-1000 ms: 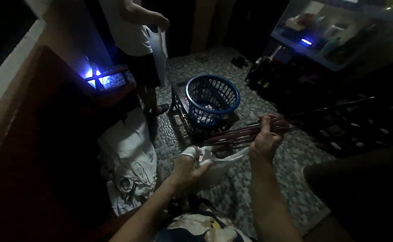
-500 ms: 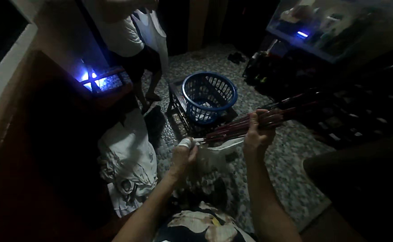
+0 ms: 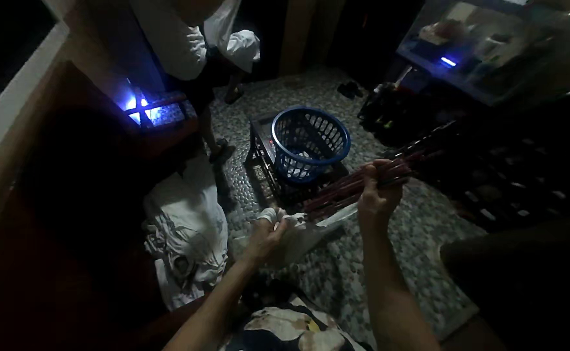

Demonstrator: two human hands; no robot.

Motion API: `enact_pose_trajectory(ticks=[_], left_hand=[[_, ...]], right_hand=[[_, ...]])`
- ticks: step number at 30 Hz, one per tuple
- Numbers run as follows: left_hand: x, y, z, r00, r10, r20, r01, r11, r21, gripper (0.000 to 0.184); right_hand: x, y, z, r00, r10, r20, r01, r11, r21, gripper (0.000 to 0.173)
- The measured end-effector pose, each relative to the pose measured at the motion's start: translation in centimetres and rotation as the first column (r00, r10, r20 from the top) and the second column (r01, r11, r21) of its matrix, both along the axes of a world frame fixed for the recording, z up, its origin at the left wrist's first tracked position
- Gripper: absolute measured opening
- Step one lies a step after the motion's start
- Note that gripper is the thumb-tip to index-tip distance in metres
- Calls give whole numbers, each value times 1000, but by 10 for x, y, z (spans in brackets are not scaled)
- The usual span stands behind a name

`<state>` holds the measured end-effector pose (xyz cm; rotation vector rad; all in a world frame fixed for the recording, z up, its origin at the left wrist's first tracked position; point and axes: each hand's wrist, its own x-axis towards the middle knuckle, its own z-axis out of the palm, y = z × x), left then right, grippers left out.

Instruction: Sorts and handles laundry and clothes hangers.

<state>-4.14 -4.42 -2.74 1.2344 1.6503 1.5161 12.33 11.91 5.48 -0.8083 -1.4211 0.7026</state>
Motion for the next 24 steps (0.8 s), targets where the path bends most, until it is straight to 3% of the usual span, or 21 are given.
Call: enact_pose_trajectory(ticks=[6,11,13,16,18,19,22,24], left_hand=[[5,3,17,950,-66,305,45,996,77,26],[1,0,21,910,-151,387,116,987,114,24],[-6,-1,20,914,-68,400,57,998,40,12],[-15,8,18,951,69,302,-22,988,-155,35],[-17,17,20,976,-13,219,66,970,-236,59],[-17,22,22,984,-77,162,118,958,-262,61],[-15,31,33,966,-245,-76,214,934,-286,32],[-19,35,38,951,-271,-150,223,935,-276,27]], right_hand=[[-9,-11,0,986,-5,167,-7,998,68,30],[-24,-30,-6,947,22,320,-35,999,35,38],[-23,-25,1,947,7,321,-37,995,90,42],[-23,-23,20,973,55,223,-88,986,143,42],[-26,-25,36,981,121,149,-148,972,184,34],[-28,-26,43,981,137,139,-165,963,215,30],[-34,-21,60,975,138,172,-183,941,284,28],[-35,-17,74,967,154,201,-204,943,262,29]])
